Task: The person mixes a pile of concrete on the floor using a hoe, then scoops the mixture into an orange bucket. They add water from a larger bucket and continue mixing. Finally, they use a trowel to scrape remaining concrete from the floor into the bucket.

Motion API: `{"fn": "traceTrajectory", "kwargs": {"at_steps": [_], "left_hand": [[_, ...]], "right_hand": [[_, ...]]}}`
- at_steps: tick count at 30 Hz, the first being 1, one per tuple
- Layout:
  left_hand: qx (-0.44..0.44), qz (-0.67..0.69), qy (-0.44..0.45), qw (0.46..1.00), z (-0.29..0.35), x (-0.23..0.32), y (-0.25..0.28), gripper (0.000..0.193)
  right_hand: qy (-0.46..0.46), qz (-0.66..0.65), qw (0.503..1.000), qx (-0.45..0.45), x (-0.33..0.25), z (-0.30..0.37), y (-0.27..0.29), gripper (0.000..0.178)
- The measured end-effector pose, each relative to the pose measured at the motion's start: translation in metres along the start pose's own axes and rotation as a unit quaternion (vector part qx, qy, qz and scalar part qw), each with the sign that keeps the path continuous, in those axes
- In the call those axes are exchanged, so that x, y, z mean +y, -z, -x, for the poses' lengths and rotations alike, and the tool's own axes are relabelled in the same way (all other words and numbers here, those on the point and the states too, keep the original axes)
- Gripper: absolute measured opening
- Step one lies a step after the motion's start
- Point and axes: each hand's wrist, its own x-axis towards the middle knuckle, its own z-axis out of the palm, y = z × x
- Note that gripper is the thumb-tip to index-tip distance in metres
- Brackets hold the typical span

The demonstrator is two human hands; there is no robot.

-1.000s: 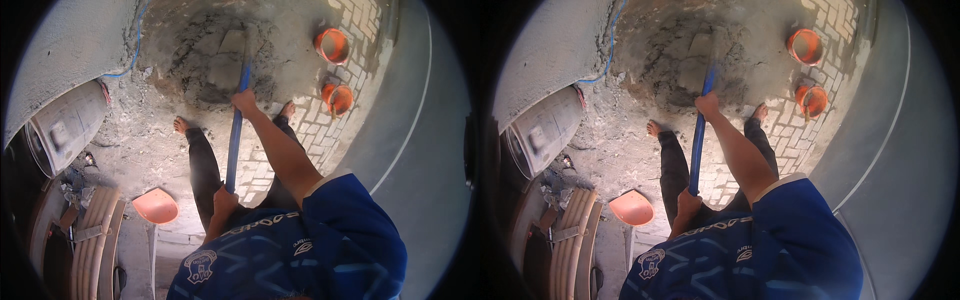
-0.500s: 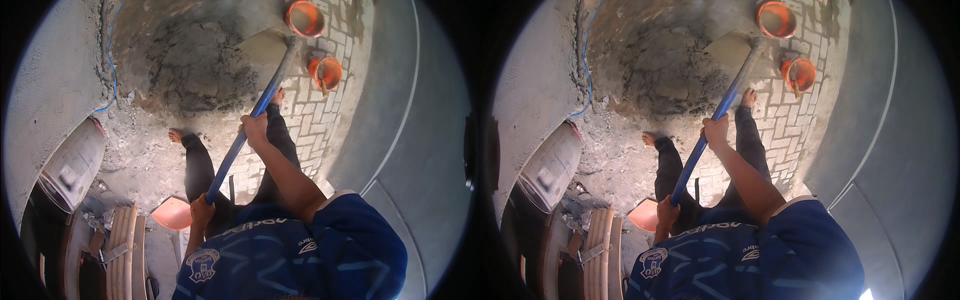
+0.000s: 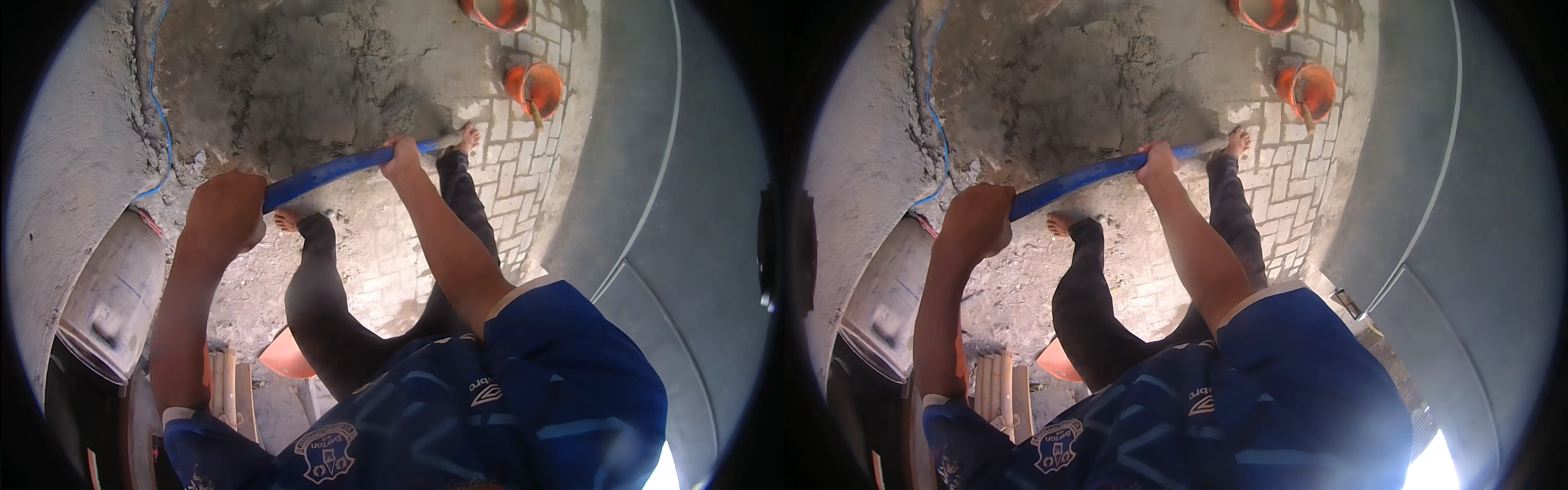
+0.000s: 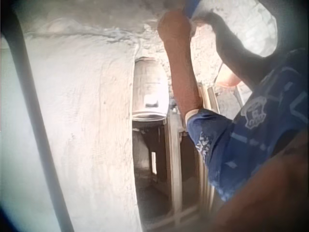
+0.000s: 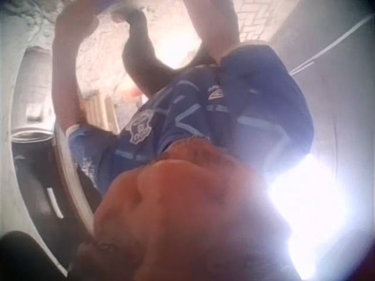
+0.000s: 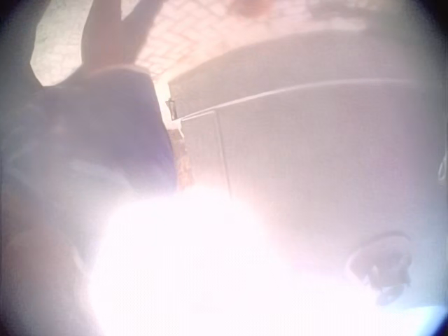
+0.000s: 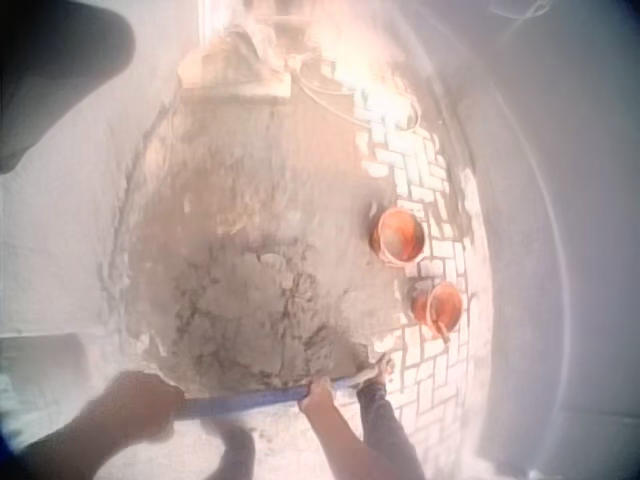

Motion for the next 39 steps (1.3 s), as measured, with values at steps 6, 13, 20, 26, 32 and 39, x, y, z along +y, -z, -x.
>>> {"fn": "traceTrajectory", "kwargs": {"at_steps": [6, 13, 20, 26, 32, 39], "left_hand": [[-0.009, -0.009, 0.096, 0.995, 0.088, -0.035, 0.039, 0.011], [0.001, 0.268, 0.322, 0.908, 0.234, -0.072, -0.022, 0.013], [0.096, 0.362, 0.294, 0.879, 0.308, -0.039, -0.23, 0.01], [0.141, 0.427, 0.29, 0.845, 0.273, 0.017, -0.365, 0.021], [0.179, 0.441, 0.272, 0.836, 0.241, 0.033, -0.42, 0.02], [0.121, 0.463, 0.321, 0.817, 0.287, 0.1, -0.375, 0.017]], "right_hand": [[-0.074, -0.024, 0.995, -0.067, 0.047, 0.122, -0.042, 0.006], [-0.087, 0.187, 0.96, -0.189, 0.094, 0.253, -0.04, 0.016], [0.014, 0.375, 0.892, -0.25, 0.124, 0.288, 0.031, 0.029], [0.097, 0.461, 0.849, -0.239, 0.134, 0.28, 0.073, 0.021], [0.002, 0.407, 0.864, -0.296, 0.12, 0.278, 0.097, 0.032], [-0.085, 0.484, 0.829, -0.266, 0.099, 0.239, 0.07, 0.029]]}}
